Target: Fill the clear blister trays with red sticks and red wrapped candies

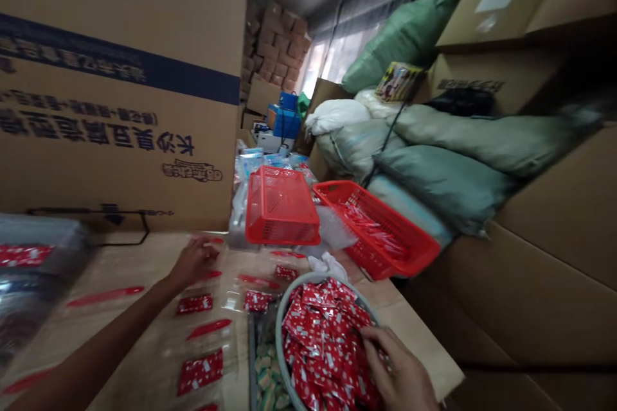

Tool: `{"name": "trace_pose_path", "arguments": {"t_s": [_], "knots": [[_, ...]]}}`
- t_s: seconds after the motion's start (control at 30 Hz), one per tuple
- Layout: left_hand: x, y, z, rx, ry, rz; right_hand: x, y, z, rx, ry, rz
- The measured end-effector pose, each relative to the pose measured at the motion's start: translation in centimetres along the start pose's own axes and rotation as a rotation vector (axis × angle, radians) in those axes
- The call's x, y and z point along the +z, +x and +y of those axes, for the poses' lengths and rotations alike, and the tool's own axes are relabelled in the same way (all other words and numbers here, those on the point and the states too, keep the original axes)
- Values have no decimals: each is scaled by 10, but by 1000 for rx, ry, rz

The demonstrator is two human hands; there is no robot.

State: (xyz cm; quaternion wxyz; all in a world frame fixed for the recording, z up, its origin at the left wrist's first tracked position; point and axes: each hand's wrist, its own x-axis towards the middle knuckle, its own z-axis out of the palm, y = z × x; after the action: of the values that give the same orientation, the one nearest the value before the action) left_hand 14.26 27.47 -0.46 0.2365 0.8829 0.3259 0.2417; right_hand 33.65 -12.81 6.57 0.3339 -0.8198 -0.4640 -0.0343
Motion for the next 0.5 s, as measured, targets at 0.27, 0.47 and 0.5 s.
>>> {"name": "trace_pose_path", "arguments": {"t_s": [0.27, 0.47, 0.5], "knots": [[6, -57, 141, 566, -93, -202, 39, 66, -39, -196, -200, -234], [27, -79, 208, 626, 125, -423, 18, 59, -31, -137, -69, -153], [29, -79, 208, 623, 167, -433, 15, 53, -30, -141, -28, -178]]}}
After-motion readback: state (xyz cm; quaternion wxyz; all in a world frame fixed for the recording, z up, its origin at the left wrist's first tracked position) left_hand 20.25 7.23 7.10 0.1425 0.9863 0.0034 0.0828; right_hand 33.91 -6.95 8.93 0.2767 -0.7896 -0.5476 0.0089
